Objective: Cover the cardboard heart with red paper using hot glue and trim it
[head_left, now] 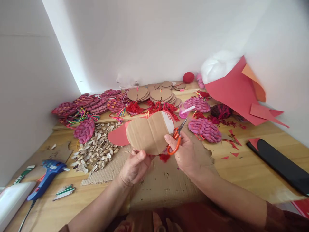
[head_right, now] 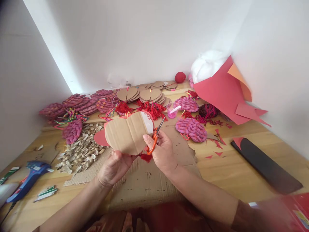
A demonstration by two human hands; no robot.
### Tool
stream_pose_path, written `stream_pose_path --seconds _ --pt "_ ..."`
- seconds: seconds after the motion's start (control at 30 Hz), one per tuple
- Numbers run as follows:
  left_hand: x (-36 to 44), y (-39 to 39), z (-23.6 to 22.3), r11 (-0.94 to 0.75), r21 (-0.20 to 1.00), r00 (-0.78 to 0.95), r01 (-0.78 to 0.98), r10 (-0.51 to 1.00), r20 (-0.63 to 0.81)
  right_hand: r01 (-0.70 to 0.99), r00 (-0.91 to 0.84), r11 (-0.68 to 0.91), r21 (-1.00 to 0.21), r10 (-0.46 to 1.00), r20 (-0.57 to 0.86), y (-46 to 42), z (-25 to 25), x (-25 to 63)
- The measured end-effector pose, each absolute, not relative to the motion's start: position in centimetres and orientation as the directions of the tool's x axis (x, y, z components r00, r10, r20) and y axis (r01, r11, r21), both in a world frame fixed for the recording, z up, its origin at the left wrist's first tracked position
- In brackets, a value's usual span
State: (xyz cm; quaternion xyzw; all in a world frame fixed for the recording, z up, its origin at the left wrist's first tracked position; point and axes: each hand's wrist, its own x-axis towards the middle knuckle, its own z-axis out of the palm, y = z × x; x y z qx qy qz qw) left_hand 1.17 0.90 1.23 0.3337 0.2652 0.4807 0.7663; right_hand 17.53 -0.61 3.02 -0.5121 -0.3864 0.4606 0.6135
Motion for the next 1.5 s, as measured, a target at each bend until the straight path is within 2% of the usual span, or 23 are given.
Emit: stream_pose_path --seconds 0.13,0.27,0.47,0.6,0.9,1.2,1.4,1.5 --pt "2.7 0.5 2.0 0.312 0.764 0.213 -0.565 0.95 -0.23 -0.261 0.176 0.037 -0.965 0.984 -0.01 -0.6 2.1 17.1" --pt "2.6 1.6 2.7 0.289 0.782 0.065 -0.553 0.95 -0.306 -0.23 0.052 0.038 -0.973 0.998 0.027 -1.1 1.8 17.4" --pt "1.3 2.9 1.8 0.278 0.758 0.043 -0.589 0.948 -0.315 -0.178 -0.199 0.0 -0.984 0.979 0.036 -2.2 1.2 17.3" --pt "0.8 3.0 1.3 0.287 0.765 0.017 -0.577 0.94 -0.34 -0.11 -0.276 -0.049 -0.993 0.961 -0.017 -2.5 1.4 17.4" --pt "1.1 2.5 0.7 0.285 0.779 0.058 -0.558 0.95 -0.306 -0.093 -0.275 -0.07 -0.993 0.96 -0.042 -2.0 2.1 18.1" --pt "1.8 1.6 0.8 0.316 0.799 0.065 -0.512 0.941 -0.331 -0.107 -0.172 -0.015 -0.994 0.985 0.004 -1.5 1.8 18.5" --pt "1.9 1.3 0.7 0.316 0.813 0.074 -0.489 0.944 -0.323 0.016 -0.098 0.031 -0.999 0.995 0.029 -1.1 1.5 18.9" --pt "1.9 1.2 0.6 0.326 0.811 0.089 -0.485 0.941 -0.326 0.023 -0.084 0.032 -0.999 0.996 0.03 -1.1 1.5 19.0"
